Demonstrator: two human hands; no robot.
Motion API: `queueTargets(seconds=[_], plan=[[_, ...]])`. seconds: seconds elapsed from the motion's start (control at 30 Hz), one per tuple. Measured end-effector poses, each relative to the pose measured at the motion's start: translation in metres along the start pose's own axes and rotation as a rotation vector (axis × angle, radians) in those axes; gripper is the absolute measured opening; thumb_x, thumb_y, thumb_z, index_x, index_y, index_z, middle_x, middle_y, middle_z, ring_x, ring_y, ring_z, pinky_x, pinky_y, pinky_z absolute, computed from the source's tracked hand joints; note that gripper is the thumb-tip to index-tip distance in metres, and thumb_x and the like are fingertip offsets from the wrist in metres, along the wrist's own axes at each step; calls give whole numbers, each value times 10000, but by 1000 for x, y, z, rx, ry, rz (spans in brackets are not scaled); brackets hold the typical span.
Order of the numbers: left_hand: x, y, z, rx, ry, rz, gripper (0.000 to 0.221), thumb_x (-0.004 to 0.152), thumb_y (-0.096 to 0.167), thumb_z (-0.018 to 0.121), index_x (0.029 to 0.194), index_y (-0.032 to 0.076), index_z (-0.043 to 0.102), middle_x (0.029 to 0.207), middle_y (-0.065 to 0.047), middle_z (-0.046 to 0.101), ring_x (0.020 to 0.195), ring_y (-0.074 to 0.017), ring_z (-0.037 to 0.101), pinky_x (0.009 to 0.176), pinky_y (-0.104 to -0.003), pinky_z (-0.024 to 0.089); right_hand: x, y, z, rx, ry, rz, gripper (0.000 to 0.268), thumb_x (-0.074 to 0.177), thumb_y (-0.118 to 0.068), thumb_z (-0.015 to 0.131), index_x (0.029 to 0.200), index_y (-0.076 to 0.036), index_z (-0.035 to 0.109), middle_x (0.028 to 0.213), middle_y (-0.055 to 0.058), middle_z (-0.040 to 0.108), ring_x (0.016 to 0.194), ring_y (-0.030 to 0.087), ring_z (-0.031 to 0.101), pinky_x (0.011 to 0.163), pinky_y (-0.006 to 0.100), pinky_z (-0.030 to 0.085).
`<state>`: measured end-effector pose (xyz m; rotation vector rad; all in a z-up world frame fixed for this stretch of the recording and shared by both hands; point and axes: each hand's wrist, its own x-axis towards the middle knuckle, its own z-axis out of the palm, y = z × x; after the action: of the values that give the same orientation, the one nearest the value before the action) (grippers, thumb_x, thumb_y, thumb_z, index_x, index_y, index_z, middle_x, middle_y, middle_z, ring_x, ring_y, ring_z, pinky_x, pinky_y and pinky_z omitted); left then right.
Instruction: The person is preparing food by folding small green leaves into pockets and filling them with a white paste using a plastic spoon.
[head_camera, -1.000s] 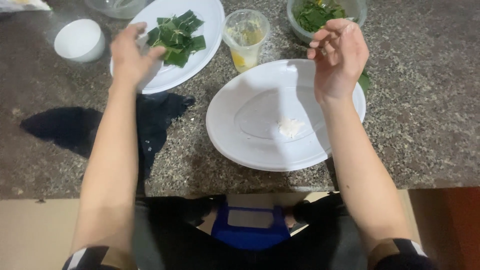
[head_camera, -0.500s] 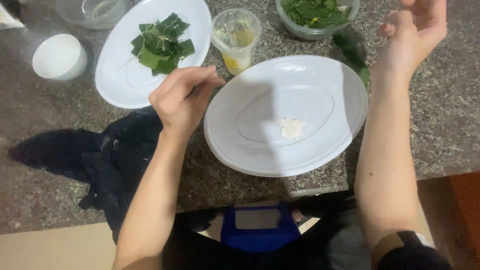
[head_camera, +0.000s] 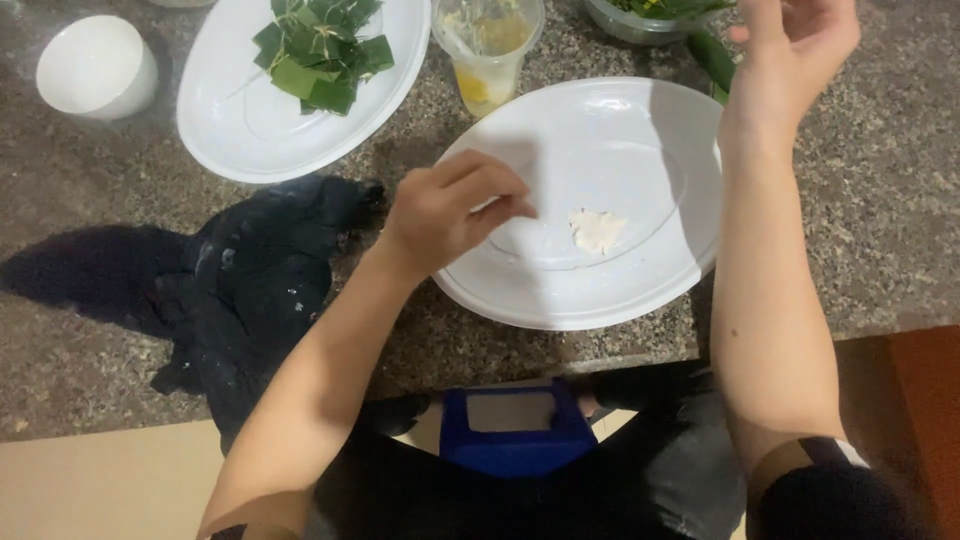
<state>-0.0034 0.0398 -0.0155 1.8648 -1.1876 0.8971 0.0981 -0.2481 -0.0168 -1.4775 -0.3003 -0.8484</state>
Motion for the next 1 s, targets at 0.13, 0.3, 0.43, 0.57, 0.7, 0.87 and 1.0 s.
queueTargets(seconds=[0.13,0.3,0.43,0.57,0.7,0.87,1.0], plan=[[-3,6,15,-155,-61,-65,152,808,74,763,807,48,614,769,-58,644,618,-153,611,572,-251,515,0,0,-1,-10,0,-3,139,914,-151,719,996,-86,627,903,16,615,808,117,540,592,285,456],[-10,9,48,-123,-183,-93,135,858,134,700,975,105,640,816,-23,708,761,-182,689,703,-296,571,2,8,-4,38,25,40,122,928,-133,721,991,-85,628,846,2,565,733,95,465,568,268,439],[-7,18,63,50,-579,-195,369,914,211,565,1268,269,478,1204,22,627,1279,-305,441,1036,-469,354,1,7,-2,40,-25,-3,99,955,-131,698,1013,-84,633,832,4,555,711,108,457,568,276,427],[-17,14,74,80,-698,-153,533,924,293,538,1387,126,334,1318,-10,555,1303,-356,336,1031,-510,297,0,-3,3,-27,19,58,104,909,-137,715,934,-110,617,831,-16,603,758,79,529,573,250,442],[-10,17,71,30,-710,-255,577,899,356,552,1393,177,314,1280,11,577,1347,-346,281,1092,-507,214,0,-11,7,24,2,76,130,939,-17,646,909,-125,580,763,-24,447,715,72,415,557,219,376],[-9,15,76,-19,-866,-370,606,880,404,517,1411,208,300,1362,-39,483,1376,-331,163,1105,-486,110,0,-7,5,-37,-41,17,122,914,5,592,903,-105,541,796,7,499,746,95,505,573,233,437],[-22,10,86,329,-453,-220,808,741,446,814,1382,255,361,1380,-39,357,1309,-407,347,1039,-561,379,-1,-5,7,-40,-10,48,107,907,-3,613,956,-93,581,818,28,549,755,93,524,561,226,469]])
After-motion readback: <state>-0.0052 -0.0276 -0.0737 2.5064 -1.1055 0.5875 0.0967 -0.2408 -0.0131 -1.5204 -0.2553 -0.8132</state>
